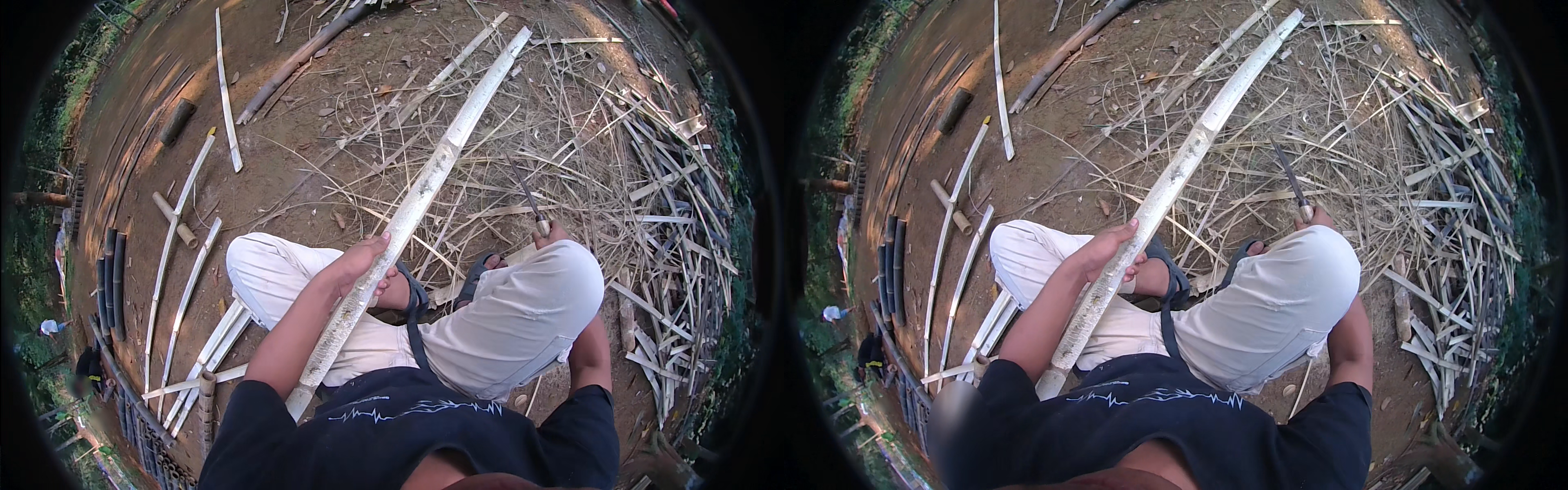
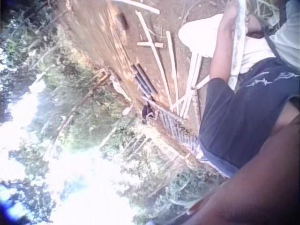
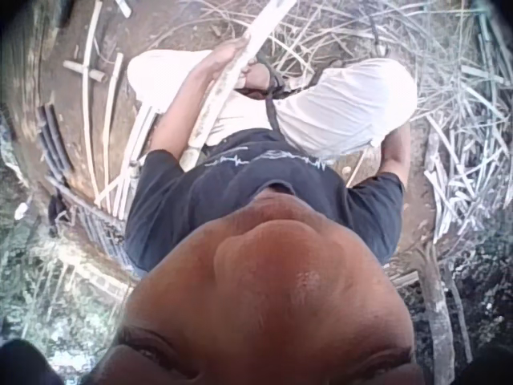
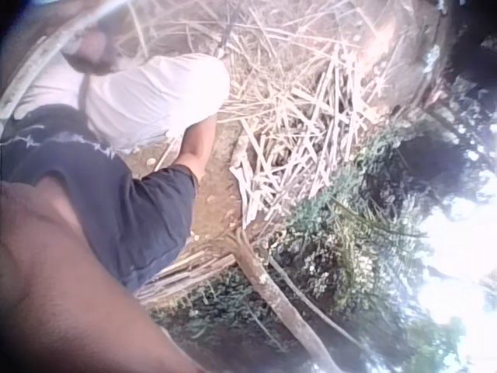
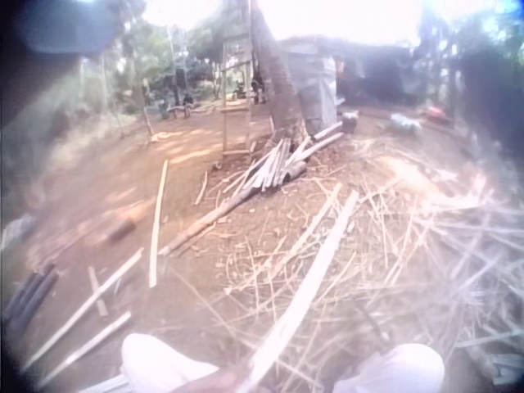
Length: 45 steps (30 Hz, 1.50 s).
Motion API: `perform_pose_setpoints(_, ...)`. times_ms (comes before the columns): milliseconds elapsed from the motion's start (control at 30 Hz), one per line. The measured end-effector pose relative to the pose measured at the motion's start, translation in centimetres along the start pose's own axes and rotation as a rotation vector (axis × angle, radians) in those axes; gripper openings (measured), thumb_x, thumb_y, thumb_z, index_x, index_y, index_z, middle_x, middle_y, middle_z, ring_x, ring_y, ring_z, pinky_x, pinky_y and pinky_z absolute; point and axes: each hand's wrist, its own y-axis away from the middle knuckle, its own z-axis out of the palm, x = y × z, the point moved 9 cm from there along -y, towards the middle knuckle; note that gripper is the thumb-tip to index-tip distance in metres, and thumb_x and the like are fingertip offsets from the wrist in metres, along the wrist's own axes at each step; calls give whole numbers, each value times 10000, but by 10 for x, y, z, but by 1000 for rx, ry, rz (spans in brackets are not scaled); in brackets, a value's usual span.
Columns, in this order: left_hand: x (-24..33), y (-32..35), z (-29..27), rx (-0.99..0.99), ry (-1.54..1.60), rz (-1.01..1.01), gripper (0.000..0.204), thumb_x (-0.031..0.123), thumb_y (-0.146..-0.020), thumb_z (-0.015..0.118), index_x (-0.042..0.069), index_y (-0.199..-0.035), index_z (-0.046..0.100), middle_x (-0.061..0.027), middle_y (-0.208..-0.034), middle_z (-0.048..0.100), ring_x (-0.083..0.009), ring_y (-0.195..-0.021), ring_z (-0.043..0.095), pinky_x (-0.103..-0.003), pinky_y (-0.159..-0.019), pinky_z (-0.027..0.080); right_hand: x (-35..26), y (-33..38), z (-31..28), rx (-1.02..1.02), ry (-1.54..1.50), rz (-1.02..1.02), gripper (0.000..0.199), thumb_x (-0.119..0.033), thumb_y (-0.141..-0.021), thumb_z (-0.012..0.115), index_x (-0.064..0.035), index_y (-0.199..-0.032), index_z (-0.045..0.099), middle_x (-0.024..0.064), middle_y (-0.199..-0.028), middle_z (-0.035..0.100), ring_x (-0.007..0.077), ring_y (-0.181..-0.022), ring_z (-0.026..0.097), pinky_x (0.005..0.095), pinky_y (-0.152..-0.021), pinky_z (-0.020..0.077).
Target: The person shaves a long strip of bamboo using a large knife while sitting on the ground, then handles a thicker piece of bamboo pole and places strips of bamboo on the ground.
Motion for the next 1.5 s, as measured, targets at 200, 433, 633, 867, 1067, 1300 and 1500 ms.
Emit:
perform_pose_setpoints(200,15,-5,-13,17,-203,119,454,434,-1081,367,1,-1154,480,-181,-795,671,-204,-511,637,-306,-415,537,-115,36,-168,-41,141,-350,388,-279,-879,677,-39,-1168,580,235,-898,679,413,-858,672,507,-751,510)
perform_pose_setpoints(433,4,11,-17,11,-239,146,432,382,-1089,378,-28,-1120,509,-148,-752,663,-198,-501,641,-300,-423,551,-241,127,-125,-122,184,-749,528,-214,-869,654,-2,-1319,476,189,-996,641,390,-852,663,461,-733,542)
perform_pose_setpoints(633,-33,36,-5,18,-130,30,405,381,-1080,426,-8,-1046,536,-85,-699,600,-172,-499,585,-307,-452,520,-254,148,-51,-191,343,-968,396,-287,-925,623,-3,-1181,521,199,-870,661,394,-707,671,486,-622,546)
perform_pose_setpoints(867,-56,52,14,-125,58,-34,432,441,-1044,496,11,-1038,530,-73,-695,579,-166,-499,564,-305,-460,498,-220,93,-54,-280,267,-639,285,-255,-892,625,-7,-979,514,228,-738,665,430,-700,669,520,-649,542)
perform_pose_setpoints(1067,-60,55,18,-85,6,-26,456,460,-1033,512,5,-1042,528,-71,-698,578,-167,-505,572,-299,-458,492,-202,83,-47,-259,350,-653,207,-153,-831,649,-27,-952,538,209,-792,665,421,-746,671,514,-683,536)
perform_pose_setpoints(1300,-48,50,20,-46,-51,9,457,452,-1041,506,-4,-1034,535,-62,-691,570,-149,-502,561,-290,-460,481,-216,108,-47,-253,282,-879,243,-177,-797,667,-40,-954,541,207,-696,650,421,-697,665,530,-631,521)
perform_pose_setpoints(1500,-38,52,18,-21,-96,43,435,425,-1054,489,-5,-1014,544,-62,-681,564,-147,-501,552,-291,-453,467,-191,78,-52,-202,336,-720,277,-172,-780,688,-42,-978,545,198,-845,681,411,-749,677,512,-671,532)
